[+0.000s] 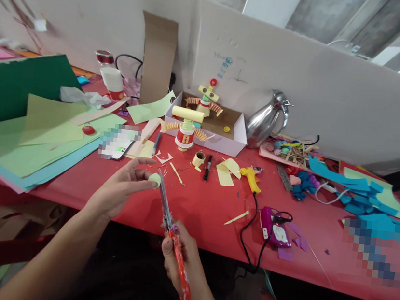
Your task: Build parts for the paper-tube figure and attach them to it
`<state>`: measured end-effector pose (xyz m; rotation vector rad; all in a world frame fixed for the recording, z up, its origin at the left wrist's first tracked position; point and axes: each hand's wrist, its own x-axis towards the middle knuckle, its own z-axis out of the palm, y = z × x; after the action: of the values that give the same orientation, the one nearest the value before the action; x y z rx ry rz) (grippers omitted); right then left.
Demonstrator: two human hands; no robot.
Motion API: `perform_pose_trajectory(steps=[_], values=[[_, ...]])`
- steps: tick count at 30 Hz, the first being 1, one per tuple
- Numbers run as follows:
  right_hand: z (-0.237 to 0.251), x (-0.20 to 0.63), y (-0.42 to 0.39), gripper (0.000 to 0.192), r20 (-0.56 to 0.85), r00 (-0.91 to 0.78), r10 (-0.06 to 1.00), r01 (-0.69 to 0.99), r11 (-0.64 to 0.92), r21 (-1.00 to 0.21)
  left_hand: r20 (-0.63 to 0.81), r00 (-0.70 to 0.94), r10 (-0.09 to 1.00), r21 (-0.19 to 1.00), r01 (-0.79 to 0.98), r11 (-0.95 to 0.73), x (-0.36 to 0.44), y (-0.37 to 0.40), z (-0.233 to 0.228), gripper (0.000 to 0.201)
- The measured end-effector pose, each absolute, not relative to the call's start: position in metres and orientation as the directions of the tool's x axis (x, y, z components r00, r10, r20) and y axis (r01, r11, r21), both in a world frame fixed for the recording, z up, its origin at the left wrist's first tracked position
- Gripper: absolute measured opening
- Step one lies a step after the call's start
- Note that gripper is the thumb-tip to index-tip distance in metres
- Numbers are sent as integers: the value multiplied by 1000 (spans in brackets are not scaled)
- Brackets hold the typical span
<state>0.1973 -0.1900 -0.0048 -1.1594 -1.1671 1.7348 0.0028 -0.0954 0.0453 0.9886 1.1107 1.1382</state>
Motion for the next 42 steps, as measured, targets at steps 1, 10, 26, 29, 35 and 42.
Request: perform_pose_trajectory(steps=[1,10,26,29,35,42], values=[[-4,197,-190,56,-277,-325,904,-85,-320,-944,-149,62,987,972,-174,158,3,-95,45,52],[-11,198,-189,58,-274,-351,895,-102,-328,-939,-151,50,987,972,-176,158,2,-93,46,52],[-4,197,-191,59,-305,-319,897,-53,-338,-940,-151,19,988,970,-189,152,-2,-92,50,54],[-1,196,-191,60,-304,-315,899,-50,-335,-941,-150,12,989,970,-190,150,-2,-92,50,55],[-4,196,-193,56,-258,-307,916,-46,-285,-957,-134,9,991,972,-191,134,-4,-92,49,53],[-5,196,-193,56,-269,-321,908,-58,-302,-952,-117,13,993,975,-188,117,-6,-90,46,52]])
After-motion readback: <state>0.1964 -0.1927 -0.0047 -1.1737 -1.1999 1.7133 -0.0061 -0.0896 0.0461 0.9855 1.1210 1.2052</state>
